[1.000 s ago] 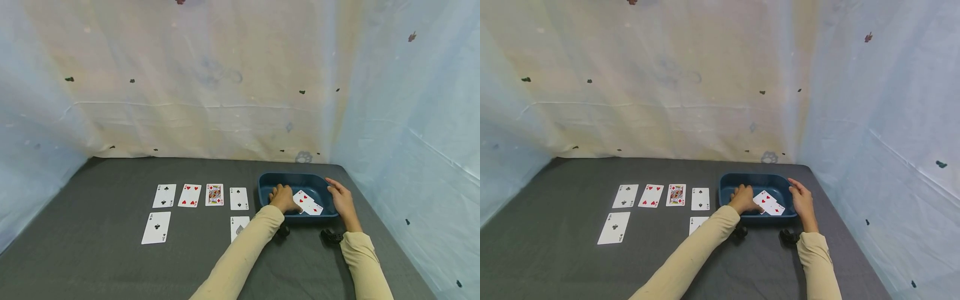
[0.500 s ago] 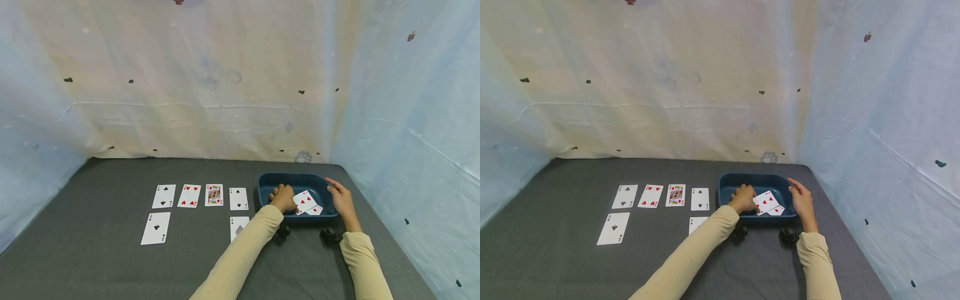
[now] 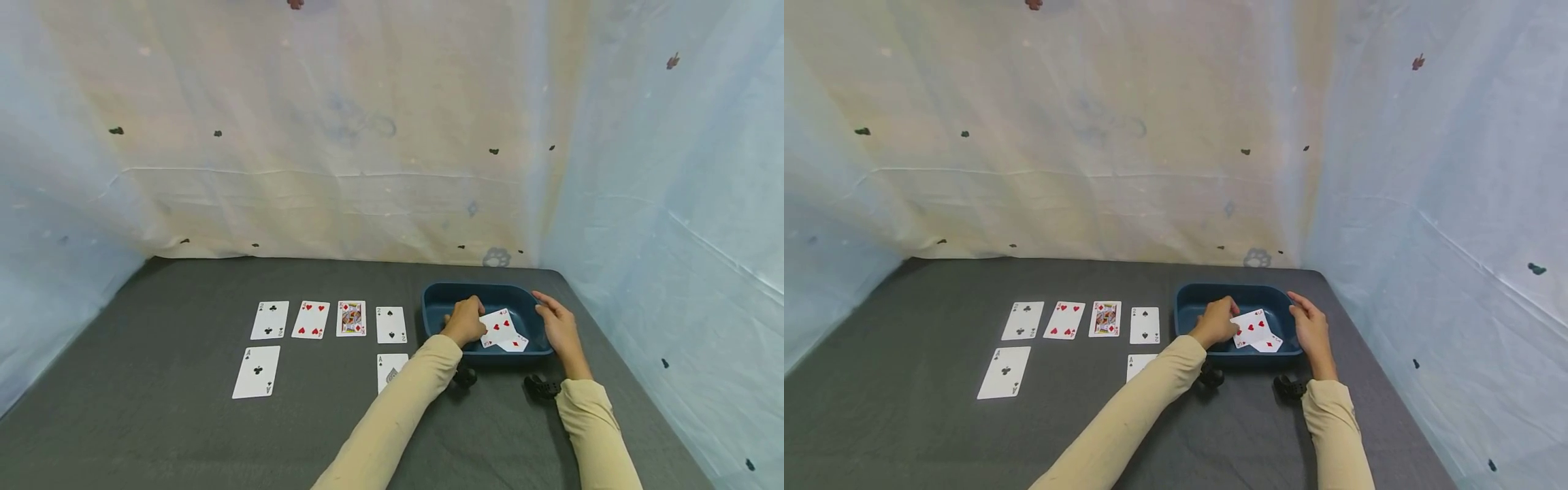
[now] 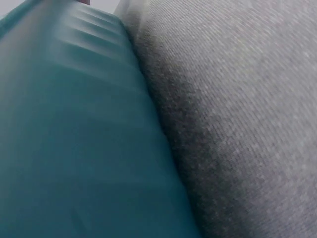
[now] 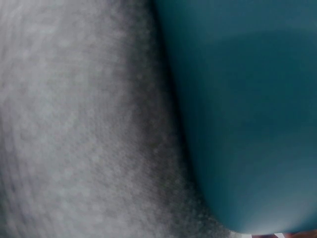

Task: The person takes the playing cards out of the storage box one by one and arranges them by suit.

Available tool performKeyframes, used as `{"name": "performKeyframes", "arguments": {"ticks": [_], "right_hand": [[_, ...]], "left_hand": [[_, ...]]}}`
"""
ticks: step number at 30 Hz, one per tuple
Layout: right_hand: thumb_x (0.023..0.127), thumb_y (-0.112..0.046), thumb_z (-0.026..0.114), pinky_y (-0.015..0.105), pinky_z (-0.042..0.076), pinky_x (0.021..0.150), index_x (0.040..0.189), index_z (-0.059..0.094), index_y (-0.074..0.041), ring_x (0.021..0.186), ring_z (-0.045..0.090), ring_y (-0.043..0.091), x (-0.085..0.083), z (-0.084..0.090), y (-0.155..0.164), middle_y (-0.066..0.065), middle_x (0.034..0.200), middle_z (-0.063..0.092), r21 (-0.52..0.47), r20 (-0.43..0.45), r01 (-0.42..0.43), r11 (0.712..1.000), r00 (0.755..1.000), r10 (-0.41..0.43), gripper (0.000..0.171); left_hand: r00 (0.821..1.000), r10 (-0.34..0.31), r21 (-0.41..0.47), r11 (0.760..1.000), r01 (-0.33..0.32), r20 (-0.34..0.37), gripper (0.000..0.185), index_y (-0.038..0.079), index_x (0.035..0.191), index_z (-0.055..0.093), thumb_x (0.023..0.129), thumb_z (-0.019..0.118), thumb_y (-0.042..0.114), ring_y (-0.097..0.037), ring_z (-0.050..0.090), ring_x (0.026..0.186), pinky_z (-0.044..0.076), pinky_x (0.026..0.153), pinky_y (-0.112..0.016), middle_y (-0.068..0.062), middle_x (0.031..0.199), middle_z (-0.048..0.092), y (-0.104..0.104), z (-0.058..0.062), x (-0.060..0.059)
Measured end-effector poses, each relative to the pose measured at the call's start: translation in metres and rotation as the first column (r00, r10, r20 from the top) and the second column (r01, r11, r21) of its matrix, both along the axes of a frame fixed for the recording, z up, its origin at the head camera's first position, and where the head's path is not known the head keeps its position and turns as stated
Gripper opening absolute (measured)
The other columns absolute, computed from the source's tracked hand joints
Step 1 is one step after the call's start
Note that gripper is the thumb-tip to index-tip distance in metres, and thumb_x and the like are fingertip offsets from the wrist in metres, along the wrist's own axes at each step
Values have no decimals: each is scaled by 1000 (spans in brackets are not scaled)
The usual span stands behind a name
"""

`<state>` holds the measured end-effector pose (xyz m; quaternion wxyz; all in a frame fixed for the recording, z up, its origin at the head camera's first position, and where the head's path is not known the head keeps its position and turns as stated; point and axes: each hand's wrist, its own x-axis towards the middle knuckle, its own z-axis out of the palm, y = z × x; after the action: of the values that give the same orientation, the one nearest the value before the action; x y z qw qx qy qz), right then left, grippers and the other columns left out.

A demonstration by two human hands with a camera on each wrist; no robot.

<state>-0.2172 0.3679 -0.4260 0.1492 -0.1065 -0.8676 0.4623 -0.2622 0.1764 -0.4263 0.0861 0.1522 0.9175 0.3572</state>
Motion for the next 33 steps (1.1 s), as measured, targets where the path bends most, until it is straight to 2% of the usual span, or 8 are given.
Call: {"name": "performKeyframes", "arguments": {"ticks": [3, 9, 14, 20, 28, 33], "right_hand": [[104, -16, 42, 55, 29, 105, 141, 47, 1, 125, 42, 40, -1, 0, 0, 27, 138, 46, -9, -3, -5, 1000, 1000, 5, 40], [104, -16, 41, 56, 28, 105, 140, 47, 0, 125, 42, 41, -1, 0, 0, 27, 139, 45, -10, 2, 2, 1000, 1000, -2, 40], [104, -16, 41, 55, 29, 105, 140, 47, 0, 124, 43, 40, -1, -1, -1, 28, 137, 46, -5, 0, 2, 1000, 1000, -2, 40], [103, -14, 42, 53, 31, 103, 139, 48, 2, 123, 44, 40, -1, -4, 0, 28, 136, 48, -2, -21, -9, 1000, 1000, 9, 40], [104, -14, 41, 57, 30, 103, 141, 46, 1, 125, 42, 42, -2, -5, 4, 28, 139, 45, 23, -15, -13, 1000, 1000, 13, 40], [104, -15, 40, 56, 29, 104, 141, 46, 1, 125, 41, 42, -2, -4, 3, 28, 140, 44, 22, -5, -9, 1000, 1000, 10, 41]], "left_hand": [[1000, -9, 73, 997, 10, -11, 19, 12, 97, 63, 81, 72, 6, -15, 55, 92, 42, 85, -39, 0, 94, 61, -1, 0, -1], [999, -28, 191, 981, 33, -27, 19, 5, 96, 64, 79, 67, -3, -17, 58, 88, 48, 71, -26, -6, 95, 63, -4, 3, 2], [999, 5, 241, 971, 7, -47, 17, 6, 91, 64, 77, 65, -3, -18, 61, 89, 48, 69, -25, -6, 95, 66, -5, 5, 4], [998, 15, 317, 948, 6, -64, 13, 5, 90, 63, 78, 62, -1, -12, 56, 76, 44, 60, -22, -3, 84, 62, -8, 7, 4], [999, 28, 394, 919, -12, -36, 12, 5, 93, 63, 82, 63, 1, -8, 50, 69, 40, 55, -20, 1, 78, 56, -9, 7, 4], [999, 34, 451, 892, -33, 5, 10, 6, 95, 61, 85, 62, 3, -10, 50, 68, 40, 53, -22, 2, 76, 53, -12, 12, 6]]}}
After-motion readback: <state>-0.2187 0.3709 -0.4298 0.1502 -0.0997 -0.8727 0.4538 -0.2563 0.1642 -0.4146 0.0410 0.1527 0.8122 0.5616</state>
